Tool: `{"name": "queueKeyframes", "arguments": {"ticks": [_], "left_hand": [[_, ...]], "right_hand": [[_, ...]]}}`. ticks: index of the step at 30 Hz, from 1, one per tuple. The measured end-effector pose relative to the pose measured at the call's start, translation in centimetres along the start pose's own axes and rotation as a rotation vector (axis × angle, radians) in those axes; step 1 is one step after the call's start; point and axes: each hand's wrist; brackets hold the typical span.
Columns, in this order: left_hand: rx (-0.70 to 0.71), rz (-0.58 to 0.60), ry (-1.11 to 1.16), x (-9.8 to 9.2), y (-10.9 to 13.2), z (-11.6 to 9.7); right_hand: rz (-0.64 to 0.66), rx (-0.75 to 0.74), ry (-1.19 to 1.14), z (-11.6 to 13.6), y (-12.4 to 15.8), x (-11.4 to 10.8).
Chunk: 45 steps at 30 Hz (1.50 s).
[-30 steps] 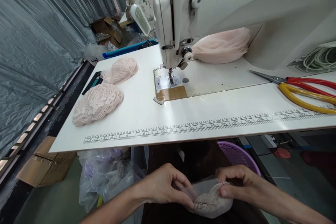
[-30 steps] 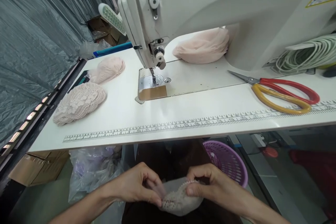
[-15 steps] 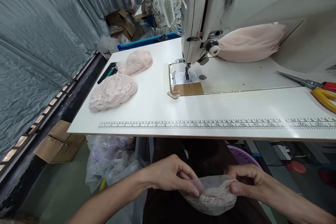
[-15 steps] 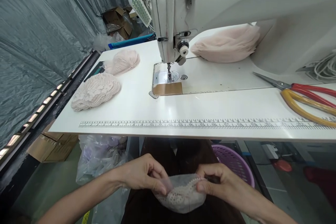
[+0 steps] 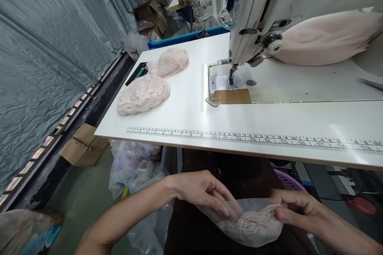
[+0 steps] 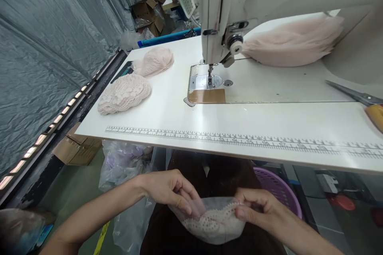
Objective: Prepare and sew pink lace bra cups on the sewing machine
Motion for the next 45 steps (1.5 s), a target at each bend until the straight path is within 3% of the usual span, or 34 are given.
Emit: {"name": "queueKeyframes", "arguments": {"ticks": [7, 12, 20, 24, 28, 38, 45], "left_hand": [[0.046, -0.012, -0.003, -0.4, 0.2, -0.4], [0.089, 0.059, 0.067, -1.0, 0.2, 0.5], [0.071, 0.006, -0.042, -1.5, 0.9, 1.3], [0.121, -0.073, -0.175, -0.3, 0.4, 1.2], [0.113, -0.128, -0.144, 0.4, -0.1, 1.0], [0.102, -0.146, -0.146, 0.0, 1.4, -0.4], [0.009, -0.177, -0.083, -0.1, 1.1, -0.4]], "right_hand": [[-0.040, 0.029, -0.054, -0.6, -0.5, 0.4], [-0.023, 0.042, -0.021, -0.5, -0.7, 0.6], [0.219, -0.064, 0.076, 2.6, -0.9, 2.2], [0.204, -0.111, 0.143, 3.6, -0.8, 3.0], [0.194, -0.132, 0.177, 3.6, -0.7, 3.1], [0.123, -0.154, 0.287, 4.7, 0.1, 3.6], [0.043, -0.196, 0.326, 4.3, -0.3, 4.0]]}}
Point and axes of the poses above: each hand's wrist, its own y-axis away from the middle knuckle, its own x-axis out of the palm, z = x × y, and after that the axes turned 14 degrees about -z, right-handed
